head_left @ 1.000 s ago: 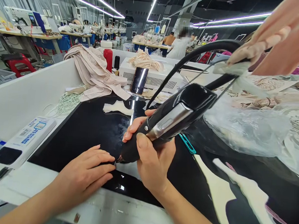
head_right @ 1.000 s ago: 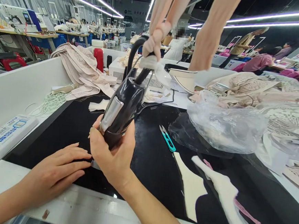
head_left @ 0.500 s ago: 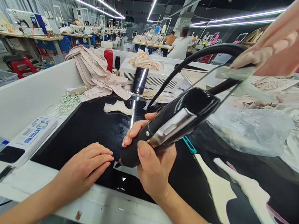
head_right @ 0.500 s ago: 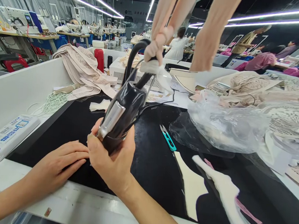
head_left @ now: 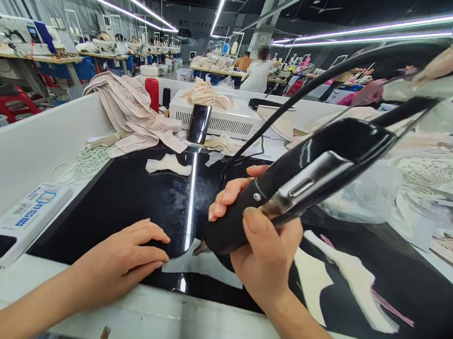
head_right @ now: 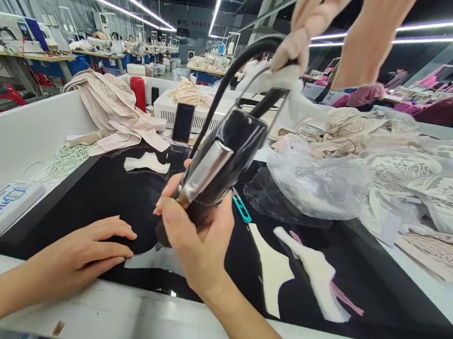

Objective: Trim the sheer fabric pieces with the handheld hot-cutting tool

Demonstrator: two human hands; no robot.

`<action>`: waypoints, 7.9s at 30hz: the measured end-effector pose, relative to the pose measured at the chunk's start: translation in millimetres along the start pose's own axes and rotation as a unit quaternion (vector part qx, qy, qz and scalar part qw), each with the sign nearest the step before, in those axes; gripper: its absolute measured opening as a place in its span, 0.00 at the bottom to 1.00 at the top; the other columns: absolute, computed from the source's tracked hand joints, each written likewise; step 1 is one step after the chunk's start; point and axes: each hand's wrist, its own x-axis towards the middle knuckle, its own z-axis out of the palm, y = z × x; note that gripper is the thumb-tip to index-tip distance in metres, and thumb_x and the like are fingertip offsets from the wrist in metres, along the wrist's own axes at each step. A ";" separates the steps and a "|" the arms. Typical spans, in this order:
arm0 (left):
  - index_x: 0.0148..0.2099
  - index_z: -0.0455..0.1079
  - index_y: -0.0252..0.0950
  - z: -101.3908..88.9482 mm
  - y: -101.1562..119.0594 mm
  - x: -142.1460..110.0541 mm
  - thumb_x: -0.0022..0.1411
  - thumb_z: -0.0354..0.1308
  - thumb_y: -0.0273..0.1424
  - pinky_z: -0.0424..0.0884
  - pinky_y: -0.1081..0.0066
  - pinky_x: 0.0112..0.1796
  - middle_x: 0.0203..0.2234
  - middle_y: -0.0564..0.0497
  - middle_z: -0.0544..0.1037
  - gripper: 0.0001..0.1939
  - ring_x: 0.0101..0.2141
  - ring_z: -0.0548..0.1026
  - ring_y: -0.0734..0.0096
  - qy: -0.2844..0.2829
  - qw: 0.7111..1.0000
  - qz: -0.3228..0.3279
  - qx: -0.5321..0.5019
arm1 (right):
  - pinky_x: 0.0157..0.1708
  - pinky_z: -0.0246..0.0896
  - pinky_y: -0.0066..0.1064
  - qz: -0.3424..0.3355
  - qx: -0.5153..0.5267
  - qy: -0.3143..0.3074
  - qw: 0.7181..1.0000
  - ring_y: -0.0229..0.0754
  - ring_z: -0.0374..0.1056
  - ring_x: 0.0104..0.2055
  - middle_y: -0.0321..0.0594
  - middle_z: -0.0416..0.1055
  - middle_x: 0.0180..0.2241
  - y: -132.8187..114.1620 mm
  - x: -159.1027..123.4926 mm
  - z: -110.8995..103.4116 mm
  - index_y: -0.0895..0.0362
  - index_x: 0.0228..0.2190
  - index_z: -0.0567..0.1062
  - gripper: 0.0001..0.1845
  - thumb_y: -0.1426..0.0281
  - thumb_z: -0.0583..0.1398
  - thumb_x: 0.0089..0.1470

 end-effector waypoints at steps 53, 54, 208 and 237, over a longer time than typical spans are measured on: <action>0.66 0.62 0.46 -10.3 -26.7 66.0 0.54 0.71 0.45 0.38 0.45 0.67 0.66 0.45 0.65 0.41 0.67 0.57 0.51 -0.219 0.964 0.071 -0.131 | 0.37 0.73 0.36 -0.021 0.023 -0.037 0.999 0.37 0.70 0.32 0.33 0.73 0.34 19.1 -13.1 4.6 0.50 0.43 0.69 0.12 0.70 0.64 0.57; 0.66 0.62 0.46 -10.3 -26.5 66.3 0.54 0.72 0.44 0.38 0.45 0.67 0.65 0.45 0.66 0.41 0.67 0.57 0.51 -0.216 0.964 0.073 -0.137 | 0.37 0.73 0.37 -0.018 0.025 -0.036 0.999 0.37 0.70 0.31 0.33 0.73 0.34 18.5 -13.4 4.8 0.50 0.43 0.69 0.13 0.70 0.64 0.57; 0.45 0.77 0.41 5.2 -16.5 50.2 0.73 0.53 0.30 0.51 0.54 0.67 0.44 0.53 0.79 0.10 0.47 0.77 0.71 -0.072 0.994 0.043 -0.067 | 0.29 0.68 0.32 -0.020 -0.037 0.016 0.999 0.37 0.68 0.28 0.32 0.71 0.31 -6.9 -9.3 -37.1 0.49 0.45 0.71 0.20 0.63 0.70 0.52; 0.55 0.75 0.45 7.8 -10.4 49.8 0.68 0.60 0.31 0.69 0.62 0.55 0.51 0.48 0.75 0.14 0.52 0.72 0.61 -0.105 0.980 0.046 -0.160 | 0.29 0.69 0.32 0.012 -0.018 0.012 1.000 0.38 0.68 0.28 0.32 0.71 0.31 -4.4 -22.2 -6.6 0.48 0.46 0.67 0.25 0.58 0.70 0.51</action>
